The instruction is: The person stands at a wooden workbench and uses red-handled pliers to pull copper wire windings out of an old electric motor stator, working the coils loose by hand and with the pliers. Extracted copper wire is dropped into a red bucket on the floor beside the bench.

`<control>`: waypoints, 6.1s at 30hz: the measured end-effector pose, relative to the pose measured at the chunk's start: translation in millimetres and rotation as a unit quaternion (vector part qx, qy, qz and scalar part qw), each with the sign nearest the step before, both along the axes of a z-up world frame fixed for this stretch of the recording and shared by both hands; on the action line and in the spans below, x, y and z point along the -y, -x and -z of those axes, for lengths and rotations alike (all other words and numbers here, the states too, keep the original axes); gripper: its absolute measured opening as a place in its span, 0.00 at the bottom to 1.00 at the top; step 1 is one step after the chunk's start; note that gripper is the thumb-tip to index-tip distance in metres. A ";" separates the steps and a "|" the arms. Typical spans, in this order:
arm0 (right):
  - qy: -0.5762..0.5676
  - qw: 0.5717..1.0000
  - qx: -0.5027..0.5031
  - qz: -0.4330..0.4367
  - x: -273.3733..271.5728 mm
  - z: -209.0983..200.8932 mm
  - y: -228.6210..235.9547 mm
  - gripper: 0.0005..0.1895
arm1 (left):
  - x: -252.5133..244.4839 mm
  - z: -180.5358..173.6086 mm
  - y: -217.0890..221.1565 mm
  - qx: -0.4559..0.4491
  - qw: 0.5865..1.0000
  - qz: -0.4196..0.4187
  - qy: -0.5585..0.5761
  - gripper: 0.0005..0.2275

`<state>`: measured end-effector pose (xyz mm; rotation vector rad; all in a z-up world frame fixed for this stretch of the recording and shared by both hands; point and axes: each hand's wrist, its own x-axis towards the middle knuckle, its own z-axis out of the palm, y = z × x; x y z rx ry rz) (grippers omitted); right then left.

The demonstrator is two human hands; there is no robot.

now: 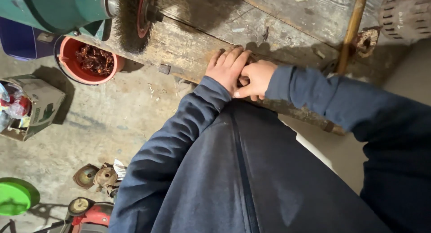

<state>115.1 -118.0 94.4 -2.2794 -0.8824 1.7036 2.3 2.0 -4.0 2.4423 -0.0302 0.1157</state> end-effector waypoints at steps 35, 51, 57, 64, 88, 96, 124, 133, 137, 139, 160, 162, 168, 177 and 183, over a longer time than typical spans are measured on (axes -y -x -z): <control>-0.329 0.942 0.007 0.066 59.0 67.4 2.9 0.08 | -4.1 -20.7 -7.3 0.024 0.999 0.029 -0.011 0.34; -0.123 0.842 0.428 0.303 190.2 25.6 8.0 0.22 | -21.9 -33.7 6.9 -0.030 0.995 0.081 0.050 0.51; -0.013 0.821 0.453 0.348 210.1 61.8 46.7 0.46 | -25.4 -36.2 1.6 -0.058 0.991 0.112 0.053 0.49; -0.023 0.799 0.472 0.372 238.4 115.3 51.4 0.47 | -18.0 -40.5 -21.6 -0.021 0.985 0.174 -0.009 0.48; -0.276 0.801 0.362 0.389 140.4 45.3 163.0 0.38 | -87.1 -15.6 46.3 0.083 0.985 0.130 0.079 0.36; -0.392 0.681 0.062 0.616 135.8 141.7 201.0 0.20 | -100.1 -33.4 57.7 0.003 0.973 0.195 0.122 0.26; -0.079 0.804 0.481 0.340 64.6 14.9 173.5 0.21 | -145.1 -50.9 57.5 -0.055 0.959 0.258 0.106 0.16; -0.099 0.907 0.219 0.345 89.3 57.3 159.8 0.21 | -149.0 -28.3 60.0 -0.075 0.959 0.254 0.103 0.16; -0.175 0.902 0.115 0.377 93.4 65.1 150.8 0.15 | -149.2 -32.5 57.2 -0.073 0.955 0.262 0.116 0.16; -0.178 0.898 0.061 0.398 88.3 52.6 144.2 0.14 | -147.9 -36.5 54.0 -0.079 0.954 0.262 0.120 0.16; -0.193 0.853 0.052 0.482 60.0 60.9 166.4 0.28 | -16.5 -18.7 -90.2 -0.134 0.977 0.131 0.101 0.15; -0.236 0.856 0.115 0.445 60.9 61.7 171.7 0.24 | -8.7 -14.2 -91.4 -0.073 0.976 0.183 0.091 0.14; -0.227 0.831 0.160 0.481 58.7 72.2 197.1 0.23 | 14.0 18.3 -88.5 -0.087 0.948 0.270 0.142 0.12; -0.233 0.790 0.087 0.561 52.1 91.4 213.2 0.22 | 13.6 -11.7 -103.6 -0.100 0.902 0.417 0.038 0.13; -0.160 0.805 0.167 0.546 52.4 120.2 224.0 0.26 | 10.8 15.8 -81.4 0.019 0.951 0.308 0.001 0.12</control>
